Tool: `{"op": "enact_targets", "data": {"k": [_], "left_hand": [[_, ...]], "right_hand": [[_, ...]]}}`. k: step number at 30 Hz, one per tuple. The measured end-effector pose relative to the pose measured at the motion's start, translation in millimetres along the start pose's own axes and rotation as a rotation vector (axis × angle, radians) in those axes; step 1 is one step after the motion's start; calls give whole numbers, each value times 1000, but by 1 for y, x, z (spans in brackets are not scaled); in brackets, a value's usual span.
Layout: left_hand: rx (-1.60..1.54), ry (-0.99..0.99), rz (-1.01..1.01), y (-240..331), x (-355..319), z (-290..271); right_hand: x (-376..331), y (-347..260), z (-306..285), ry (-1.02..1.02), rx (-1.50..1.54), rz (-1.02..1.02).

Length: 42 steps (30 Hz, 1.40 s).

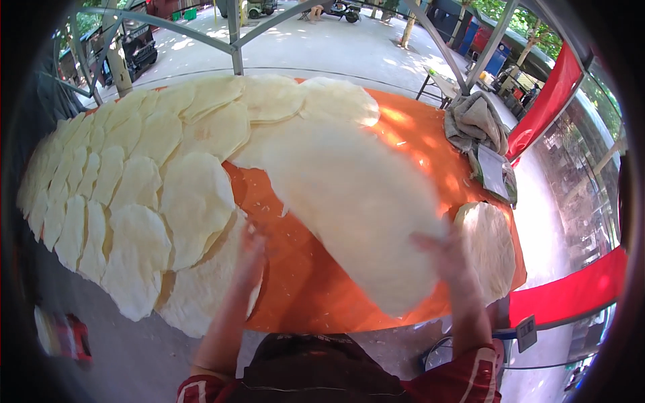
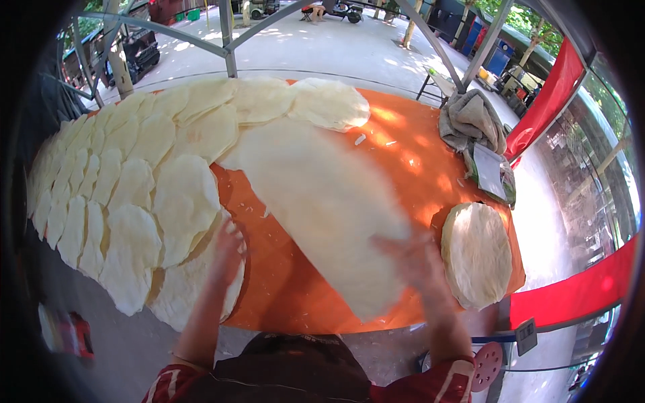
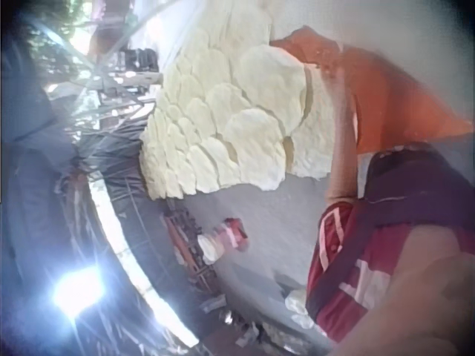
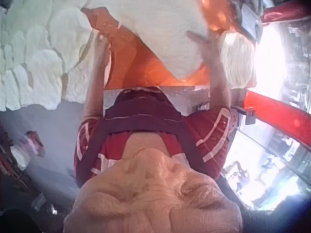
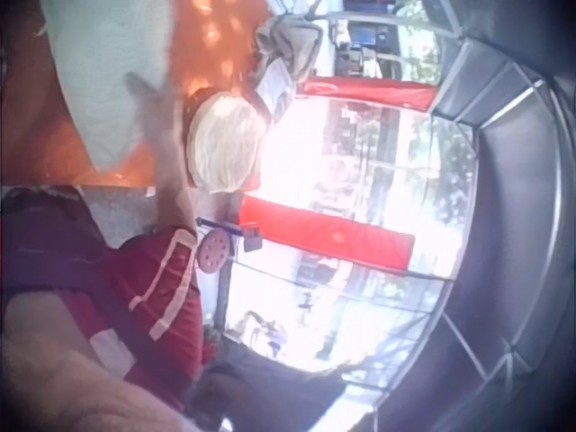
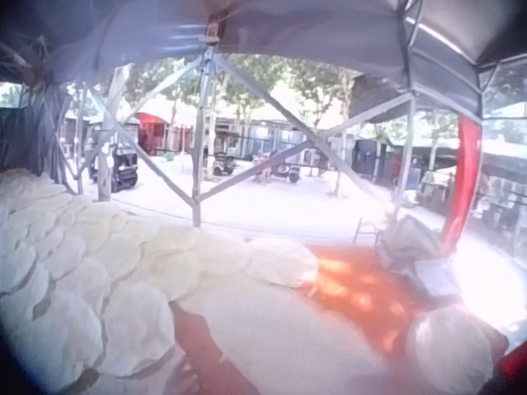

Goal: The person lifts and stacks thin circular dough sheets by hand on a table covered with an orange cloth.

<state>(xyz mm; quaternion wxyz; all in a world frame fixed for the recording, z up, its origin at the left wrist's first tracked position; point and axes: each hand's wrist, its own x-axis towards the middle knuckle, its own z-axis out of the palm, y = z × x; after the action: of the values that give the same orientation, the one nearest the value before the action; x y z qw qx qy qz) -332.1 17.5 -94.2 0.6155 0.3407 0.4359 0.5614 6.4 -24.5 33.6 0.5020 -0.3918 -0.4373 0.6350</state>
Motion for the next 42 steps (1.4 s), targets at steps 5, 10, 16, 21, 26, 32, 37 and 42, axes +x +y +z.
{"op": "enact_targets", "data": {"k": [5, 10, 16, 21, 26, 32, 37, 42], "left_hand": [[-461, -180, -29, -41, -20, 26], [-21, -47, -142, -94, 2, 17], [236, 95, -85, -113, 6, 21], [26, -128, -232, -94, 7, 16], [284, -133, 144, -47, 2, 111], [217, -319, 214, -53, -1, 333], [179, -422, 162, -140, -28, 461], [195, -378, -80, -268, -66, 471]], "right_hand": [[4, -18, -32, 612, -129, 19], [-29, 181, -191, 644, -236, 276], [-41, 171, -134, 651, 279, -1], [-28, 169, -124, 523, 25, -74], [-26, 73, -126, 558, -384, -120], [-100, -42, -290, 822, -386, -398], [-181, -97, -433, 821, -164, -434], [-235, 23, -568, 931, -332, -7]]}}
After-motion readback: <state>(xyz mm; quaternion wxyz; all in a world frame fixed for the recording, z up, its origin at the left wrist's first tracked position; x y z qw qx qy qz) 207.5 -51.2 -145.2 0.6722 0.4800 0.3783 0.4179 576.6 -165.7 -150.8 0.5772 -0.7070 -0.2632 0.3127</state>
